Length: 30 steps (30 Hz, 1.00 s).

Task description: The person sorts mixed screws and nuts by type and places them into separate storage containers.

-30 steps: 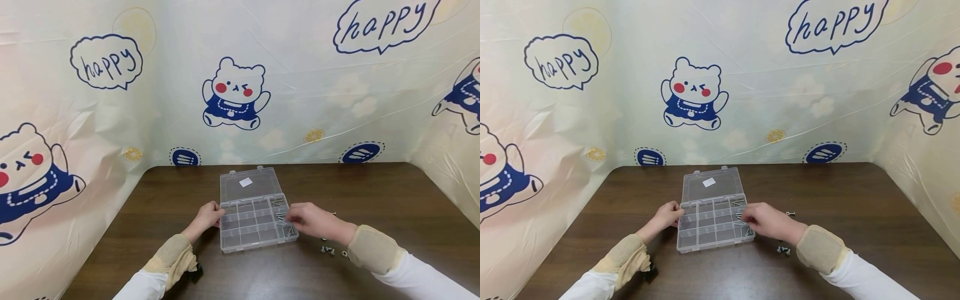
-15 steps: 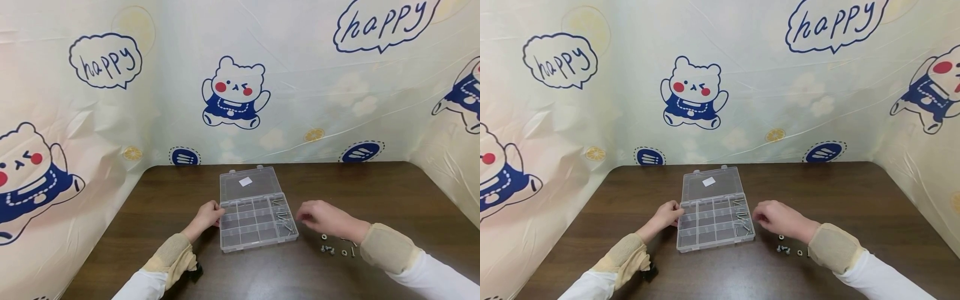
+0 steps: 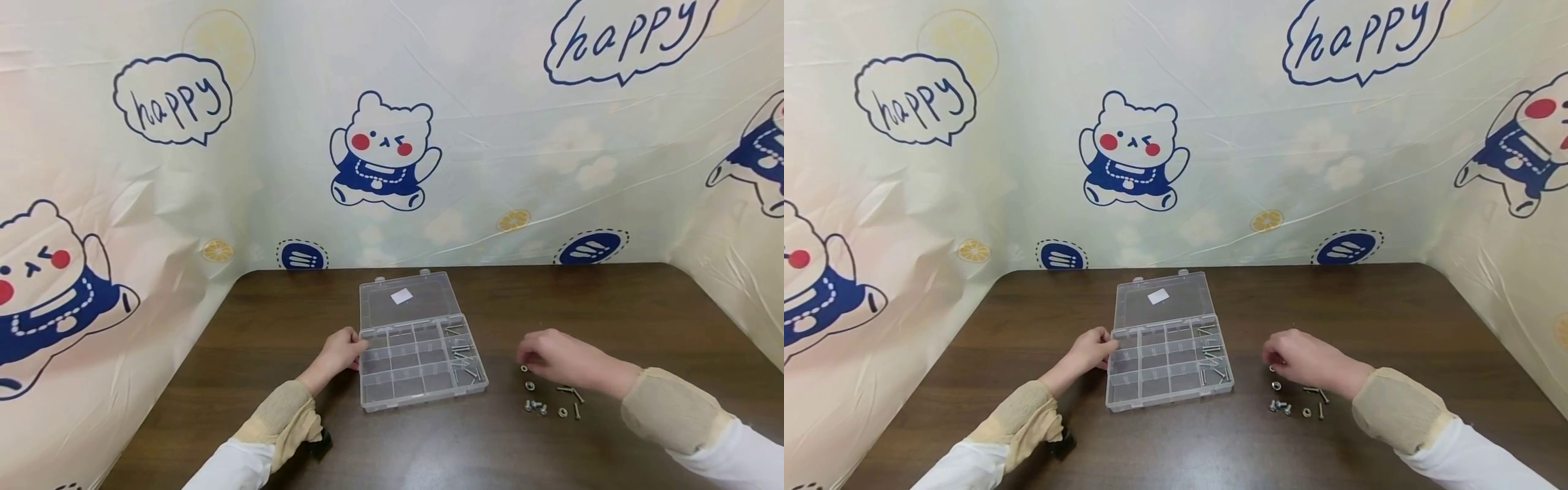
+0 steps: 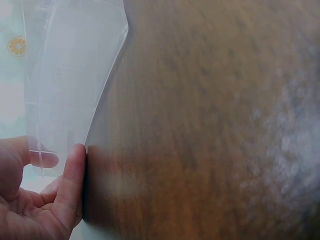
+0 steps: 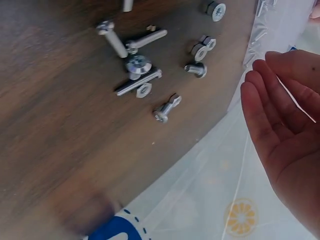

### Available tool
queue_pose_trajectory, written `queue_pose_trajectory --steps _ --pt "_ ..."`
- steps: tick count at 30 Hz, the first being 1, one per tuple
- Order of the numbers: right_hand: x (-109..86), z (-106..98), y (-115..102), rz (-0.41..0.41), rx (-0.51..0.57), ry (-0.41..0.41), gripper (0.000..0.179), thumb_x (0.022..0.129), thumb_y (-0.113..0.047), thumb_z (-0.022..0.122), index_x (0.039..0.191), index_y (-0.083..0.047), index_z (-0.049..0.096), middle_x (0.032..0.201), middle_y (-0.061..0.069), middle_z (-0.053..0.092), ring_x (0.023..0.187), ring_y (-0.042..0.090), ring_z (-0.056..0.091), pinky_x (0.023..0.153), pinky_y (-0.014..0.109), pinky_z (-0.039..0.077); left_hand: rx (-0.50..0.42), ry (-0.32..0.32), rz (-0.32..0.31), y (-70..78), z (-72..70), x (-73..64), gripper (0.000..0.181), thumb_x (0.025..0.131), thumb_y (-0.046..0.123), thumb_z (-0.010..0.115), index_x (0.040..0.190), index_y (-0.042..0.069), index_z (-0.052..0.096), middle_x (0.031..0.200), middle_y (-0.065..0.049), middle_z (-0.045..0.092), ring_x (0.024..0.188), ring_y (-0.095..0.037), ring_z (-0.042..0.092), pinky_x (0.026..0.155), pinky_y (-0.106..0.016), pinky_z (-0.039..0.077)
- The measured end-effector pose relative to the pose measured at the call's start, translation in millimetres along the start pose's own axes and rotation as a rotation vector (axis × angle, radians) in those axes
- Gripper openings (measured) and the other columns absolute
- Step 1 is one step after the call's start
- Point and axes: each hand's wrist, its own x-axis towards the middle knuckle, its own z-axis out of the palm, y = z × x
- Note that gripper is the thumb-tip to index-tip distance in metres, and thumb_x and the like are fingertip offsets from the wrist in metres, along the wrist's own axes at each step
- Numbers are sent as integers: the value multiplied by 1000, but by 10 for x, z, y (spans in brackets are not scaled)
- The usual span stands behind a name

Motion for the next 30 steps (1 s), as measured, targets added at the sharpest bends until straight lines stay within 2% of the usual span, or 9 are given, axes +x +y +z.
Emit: queue_pose_trajectory --steps 13,21,30 --pt "-207 61 125 21 51 -80 17 67 6 66 71 -10 62 67 -12 54 60 -2 45 49 18 43 1 2 -8 -7 2 -5 10 79 7 52 74 1 46 66 -8 51 51 -13 53 46 -27 55" --pt "-310 94 162 97 89 -132 21 65 9 65 71 -12 60 68 -12 52 61 -1 44 48 18 43 -1 2 -12 -7 1 1 10 78 7 52 74 0 46 67 -8 51 51 -12 53 46 -27 55" --pt "-354 146 189 108 78 -136 25 62 11 64 70 -12 59 66 -12 50 60 -1 44 48 19 43 -9 -1 -10 -4 -8 6 9 78 7 52 74 0 46 68 -8 51 51 -12 53 47 -26 55"
